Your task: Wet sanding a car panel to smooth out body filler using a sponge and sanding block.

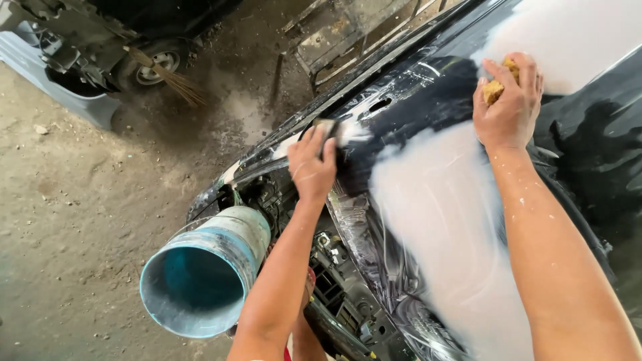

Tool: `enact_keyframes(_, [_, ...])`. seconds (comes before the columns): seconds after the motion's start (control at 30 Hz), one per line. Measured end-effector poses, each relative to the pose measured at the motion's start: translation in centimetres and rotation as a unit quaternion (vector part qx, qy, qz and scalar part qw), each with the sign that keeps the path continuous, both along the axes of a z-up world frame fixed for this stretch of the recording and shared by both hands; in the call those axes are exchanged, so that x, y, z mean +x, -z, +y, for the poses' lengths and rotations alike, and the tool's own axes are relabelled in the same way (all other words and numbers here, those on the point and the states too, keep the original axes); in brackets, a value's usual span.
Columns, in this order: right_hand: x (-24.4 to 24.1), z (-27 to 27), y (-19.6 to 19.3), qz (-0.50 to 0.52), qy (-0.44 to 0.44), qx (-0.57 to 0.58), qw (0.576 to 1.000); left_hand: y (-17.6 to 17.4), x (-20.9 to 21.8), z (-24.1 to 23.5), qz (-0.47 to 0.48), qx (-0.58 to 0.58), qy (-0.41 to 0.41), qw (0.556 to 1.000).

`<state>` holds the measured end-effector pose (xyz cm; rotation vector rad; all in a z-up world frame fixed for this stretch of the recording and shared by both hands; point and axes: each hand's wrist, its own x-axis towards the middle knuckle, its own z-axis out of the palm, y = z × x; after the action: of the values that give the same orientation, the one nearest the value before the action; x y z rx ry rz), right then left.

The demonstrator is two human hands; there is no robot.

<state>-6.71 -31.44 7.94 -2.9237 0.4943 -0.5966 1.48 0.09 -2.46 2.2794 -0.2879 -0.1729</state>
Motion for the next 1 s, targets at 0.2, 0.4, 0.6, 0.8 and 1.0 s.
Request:
enact_keyframes(0.2, [0.2,0.1,-0.6,-0.035,-0.054,-0.025,0.998,-2.6,0.6,2.3,-0.086,-0.041,0.225,0.970])
enact_keyframes(0.4, [-0.1,-0.1,-0.1,-0.026,-0.047,-0.029,0.998,-1.0,2.5,1.0,-0.155,-0.049,0.229,0.960])
enact_keyframes(0.6, [0.0,0.2,-0.3,-0.021,-0.032,-0.017,0.999,-1.0,1.2,5.3,-0.023,0.012,0.260,0.965])
enact_keyframes(0.8, [-0.2,-0.1,-0.2,-0.019,-0.048,-0.026,0.998,2.0,5.6,-0.8,-0.101,-0.078,0.274,0.953])
enact_keyframes(1.0, [-0.2,-0.2,0.2,-0.016,-0.029,-0.019,0.999,1.1,3.3,4.5,-0.056,-0.091,0.296,0.949])
